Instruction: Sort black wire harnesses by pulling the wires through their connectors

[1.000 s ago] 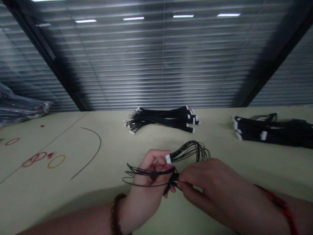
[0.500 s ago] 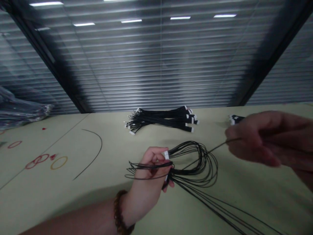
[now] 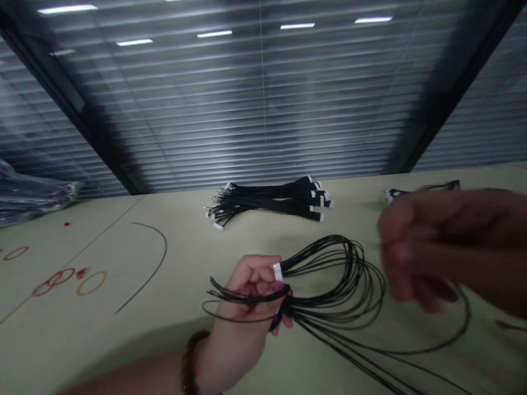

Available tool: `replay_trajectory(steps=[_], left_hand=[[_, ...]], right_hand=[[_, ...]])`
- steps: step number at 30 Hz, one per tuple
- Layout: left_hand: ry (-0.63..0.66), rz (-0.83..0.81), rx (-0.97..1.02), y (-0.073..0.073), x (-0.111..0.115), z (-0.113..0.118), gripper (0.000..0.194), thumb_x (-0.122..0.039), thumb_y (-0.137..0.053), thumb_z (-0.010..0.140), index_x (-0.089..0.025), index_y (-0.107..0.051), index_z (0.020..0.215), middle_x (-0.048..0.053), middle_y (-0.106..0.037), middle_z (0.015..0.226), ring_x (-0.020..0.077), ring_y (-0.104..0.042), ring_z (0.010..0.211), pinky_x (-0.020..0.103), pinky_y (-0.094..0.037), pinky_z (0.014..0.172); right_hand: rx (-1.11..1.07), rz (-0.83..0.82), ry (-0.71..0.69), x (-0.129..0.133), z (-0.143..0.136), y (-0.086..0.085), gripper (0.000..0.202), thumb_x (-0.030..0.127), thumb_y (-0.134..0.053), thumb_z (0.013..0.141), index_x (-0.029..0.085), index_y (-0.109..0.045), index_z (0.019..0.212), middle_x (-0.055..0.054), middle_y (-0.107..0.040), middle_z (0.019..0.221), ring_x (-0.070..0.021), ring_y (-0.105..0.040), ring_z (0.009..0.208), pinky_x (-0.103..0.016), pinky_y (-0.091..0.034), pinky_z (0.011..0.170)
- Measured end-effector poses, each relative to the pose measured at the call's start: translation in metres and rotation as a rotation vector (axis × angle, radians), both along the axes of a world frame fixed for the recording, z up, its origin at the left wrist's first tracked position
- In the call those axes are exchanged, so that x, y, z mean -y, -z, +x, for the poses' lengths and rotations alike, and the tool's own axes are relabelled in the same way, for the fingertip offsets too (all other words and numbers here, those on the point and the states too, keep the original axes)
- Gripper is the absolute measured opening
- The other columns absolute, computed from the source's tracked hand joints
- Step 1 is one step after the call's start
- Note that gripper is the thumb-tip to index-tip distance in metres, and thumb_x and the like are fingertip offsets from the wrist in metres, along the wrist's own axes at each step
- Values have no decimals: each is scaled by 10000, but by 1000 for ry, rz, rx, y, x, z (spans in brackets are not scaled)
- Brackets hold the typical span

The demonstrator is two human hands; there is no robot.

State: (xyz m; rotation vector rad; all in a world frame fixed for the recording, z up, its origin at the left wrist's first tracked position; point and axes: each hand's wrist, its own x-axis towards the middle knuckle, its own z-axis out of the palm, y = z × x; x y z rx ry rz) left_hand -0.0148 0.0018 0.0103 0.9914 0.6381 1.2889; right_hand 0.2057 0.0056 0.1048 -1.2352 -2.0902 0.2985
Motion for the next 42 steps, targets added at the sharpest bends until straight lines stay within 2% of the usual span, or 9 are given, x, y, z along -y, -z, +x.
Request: replay_trajectory(steps=[1, 3, 8, 14, 23, 33, 38, 40, 42], left_hand=[[21, 11, 23, 1, -1, -1, 220, -177, -733, 718, -224, -624, 903, -48, -649, 645, 69, -614, 410, 72, -412, 323], [65, 37, 58, 5, -2, -2, 215, -149, -718, 735, -234, -639, 916, -44, -660, 659, 76, -633, 427, 74, -438, 340], [151, 113, 94, 12, -1, 0, 212, -181, -709, 754, -249, -664, 950, -32, -660, 672, 89, -646, 450, 96, -473, 355], [-11, -15, 55, 3, 11, 9, 152, -241, -732, 739, -260, -683, 882, -40, -641, 640, 48, -618, 447, 72, -450, 380], [-35, -33, 21, 1, 12, 9, 169, -257, -750, 714, -255, -681, 868, -52, -615, 619, 49, -602, 441, 101, -472, 400], [157, 57, -17, 13, 3, 1, 154, -191, -679, 785, -256, -672, 924, -25, -630, 680, 50, -603, 470, 81, -445, 378], [5, -67, -101, 4, -2, 2, 199, -219, -727, 724, -208, -605, 880, -72, -544, 628, 38, -540, 363, 78, -364, 293], [-67, -97, -190, 0, -3, 2, 205, -200, -702, 741, -198, -569, 897, -75, -537, 653, 31, -534, 365, 72, -342, 293], [-103, -105, -235, -1, -4, 2, 179, -203, -662, 773, -195, -544, 908, -77, -527, 665, 22, -515, 363, 72, -331, 291]], right_hand=[[57, -34, -75, 7, -10, 6, 258, 417, -513, 876, 246, -578, 692, 47, -562, 527, -63, -479, 411, -176, -346, 374], [158, 92, -105, 18, -25, 20, 163, 313, -492, 893, 251, -584, 775, 45, -599, 615, -85, -534, 495, -212, -383, 448], [267, 279, -145, 24, -38, 40, 229, 245, -379, 946, 202, -590, 869, -6, -652, 779, -114, -594, 643, -258, -376, 526], [307, 278, -171, 22, -38, 41, 308, 229, -331, 962, 206, -607, 828, -6, -656, 789, -109, -575, 627, -267, -361, 535], [289, 267, -164, 25, -41, 41, 343, 226, -305, 971, 206, -604, 803, 9, -653, 766, -90, -561, 594, -260, -366, 529], [262, 251, -174, 19, -50, 45, 330, 173, -337, 938, 205, -579, 716, 17, -579, 634, -117, -502, 528, -284, -342, 501], [407, 349, -16, 15, -38, 32, 205, 220, -385, 912, 196, -578, 845, -30, -613, 768, -154, -553, 627, -302, -382, 563], [465, 330, 21, 19, -24, 31, 201, 256, -392, 893, 213, -570, 809, -22, -600, 706, -143, -535, 552, -291, -357, 508], [526, 275, -56, 24, -11, 37, 199, 236, -408, 848, 231, -565, 726, 2, -569, 593, -120, -459, 408, -286, -274, 416]])
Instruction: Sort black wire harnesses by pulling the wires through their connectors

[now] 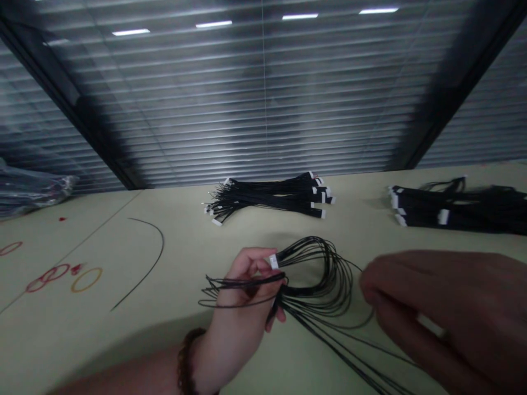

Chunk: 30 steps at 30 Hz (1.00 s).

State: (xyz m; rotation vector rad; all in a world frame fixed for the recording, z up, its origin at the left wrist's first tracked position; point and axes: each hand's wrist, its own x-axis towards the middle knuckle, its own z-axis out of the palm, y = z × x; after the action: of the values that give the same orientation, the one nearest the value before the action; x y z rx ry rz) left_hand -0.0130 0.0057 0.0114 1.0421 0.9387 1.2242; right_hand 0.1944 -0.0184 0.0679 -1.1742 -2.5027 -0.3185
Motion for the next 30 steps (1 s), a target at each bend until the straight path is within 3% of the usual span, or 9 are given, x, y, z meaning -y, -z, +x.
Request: replay_trajectory(steps=[3, 5, 9, 13, 24, 30], left_hand=[[-21, -11, -29, 0, -1, -1, 169, -218, -635, 793, -200, -526, 921, -79, -514, 674, 15, -488, 352, 72, -313, 278], [-22, -19, -28, 0, -1, -1, 194, -216, -640, 783, -207, -523, 937, -73, -519, 693, 19, -499, 356, 73, -309, 275], [32, 8, 41, -3, 0, 0, 210, -199, -655, 752, -202, -528, 919, -64, -555, 668, 37, -522, 357, 84, -346, 289], [52, 58, 94, -5, 2, 0, 220, -175, -678, 726, -199, -542, 898, -60, -591, 634, 47, -532, 351, 91, -381, 299], [32, 116, 118, 0, 1, 1, 205, -114, -656, 725, -211, -567, 881, -73, -572, 609, 51, -551, 351, 77, -380, 292], [41, 129, 86, 2, 1, 0, 207, -110, -627, 744, -218, -562, 908, -71, -561, 627, 58, -564, 366, 84, -376, 294]], right_hand=[[113, -155, -66, 5, 5, 13, 251, 108, -415, 726, 238, -541, 553, 14, -533, 453, -131, -403, 292, -308, -165, 365], [151, -312, -39, 3, -4, 17, 275, 63, -429, 694, 226, -542, 505, 14, -542, 432, -135, -457, 311, -289, -191, 360], [-27, -558, -33, -7, -31, 12, 256, 156, -456, 830, 222, -642, 667, 15, -648, 633, -122, -599, 552, -226, -379, 499], [-218, -688, 2, -12, -43, 11, 258, 227, -457, 870, 257, -669, 725, 49, -653, 684, -103, -597, 632, -222, -400, 599], [-315, -609, -3, -10, -41, 11, 225, 151, -498, 826, 207, -597, 632, 80, -587, 583, -55, -494, 520, -211, -303, 532], [-280, -517, -14, -8, -40, 15, 213, 149, -480, 841, 228, -622, 704, 71, -626, 662, -91, -557, 595, -237, -362, 589]])
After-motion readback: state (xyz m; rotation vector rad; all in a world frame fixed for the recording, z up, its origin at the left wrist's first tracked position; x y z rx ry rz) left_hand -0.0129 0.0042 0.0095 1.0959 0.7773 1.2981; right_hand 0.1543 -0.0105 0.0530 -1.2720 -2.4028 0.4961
